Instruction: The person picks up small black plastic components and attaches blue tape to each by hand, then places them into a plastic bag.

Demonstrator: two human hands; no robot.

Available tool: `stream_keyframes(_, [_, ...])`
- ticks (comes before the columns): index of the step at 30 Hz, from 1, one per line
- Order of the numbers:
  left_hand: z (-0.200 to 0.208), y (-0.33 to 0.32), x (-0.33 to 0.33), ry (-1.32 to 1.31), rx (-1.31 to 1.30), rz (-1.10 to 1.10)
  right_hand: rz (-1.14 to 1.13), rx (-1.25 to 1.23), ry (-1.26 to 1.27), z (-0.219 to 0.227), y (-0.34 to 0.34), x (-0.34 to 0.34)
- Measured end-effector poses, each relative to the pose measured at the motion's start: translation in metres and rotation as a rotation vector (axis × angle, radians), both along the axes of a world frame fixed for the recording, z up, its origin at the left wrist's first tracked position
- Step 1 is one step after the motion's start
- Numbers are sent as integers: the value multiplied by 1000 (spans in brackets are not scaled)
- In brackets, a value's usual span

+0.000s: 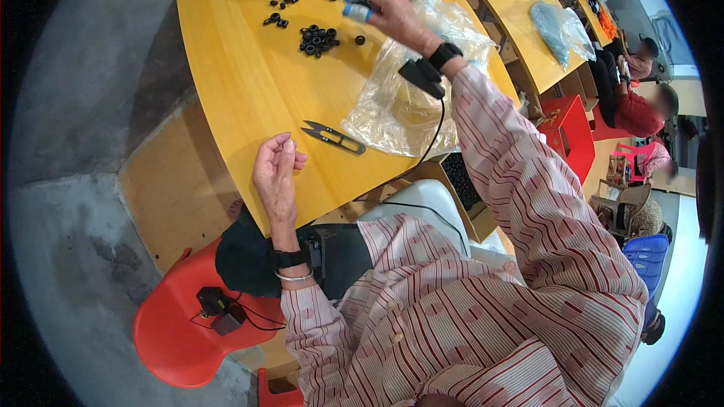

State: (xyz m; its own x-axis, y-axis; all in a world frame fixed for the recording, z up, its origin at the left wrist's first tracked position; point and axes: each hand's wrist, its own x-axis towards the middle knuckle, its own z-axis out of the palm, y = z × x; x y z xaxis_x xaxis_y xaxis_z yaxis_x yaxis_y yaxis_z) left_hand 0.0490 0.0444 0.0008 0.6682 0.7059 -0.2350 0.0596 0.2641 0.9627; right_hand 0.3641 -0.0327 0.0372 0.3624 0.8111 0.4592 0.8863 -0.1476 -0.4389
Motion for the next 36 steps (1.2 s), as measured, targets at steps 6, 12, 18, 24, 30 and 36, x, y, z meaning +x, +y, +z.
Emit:
stream_keyframes(6, [-4,1,-1,-20,-18,-12,-248,-37,184,53,11,44])
stream_keyframes(12, [-2,1,-2,1,-28,-17,-310,-88,30,66,2,65])
stream_keyframes(18, [-1,0,0,-13,-41,-15,-276,-110,-215,36,-2,90])
stream_keyframes(24, [2,1,-2,-15,-6,-9,-49,31,-267,7,9,32])
stream_keyframes(30, [1,0,-1,-23,-3,-2,-36,-75,-357,-39,21,10])
stream_keyframes(36, [0,0,0,-1,-20,2,-159,-75,-202,-64,36,29])
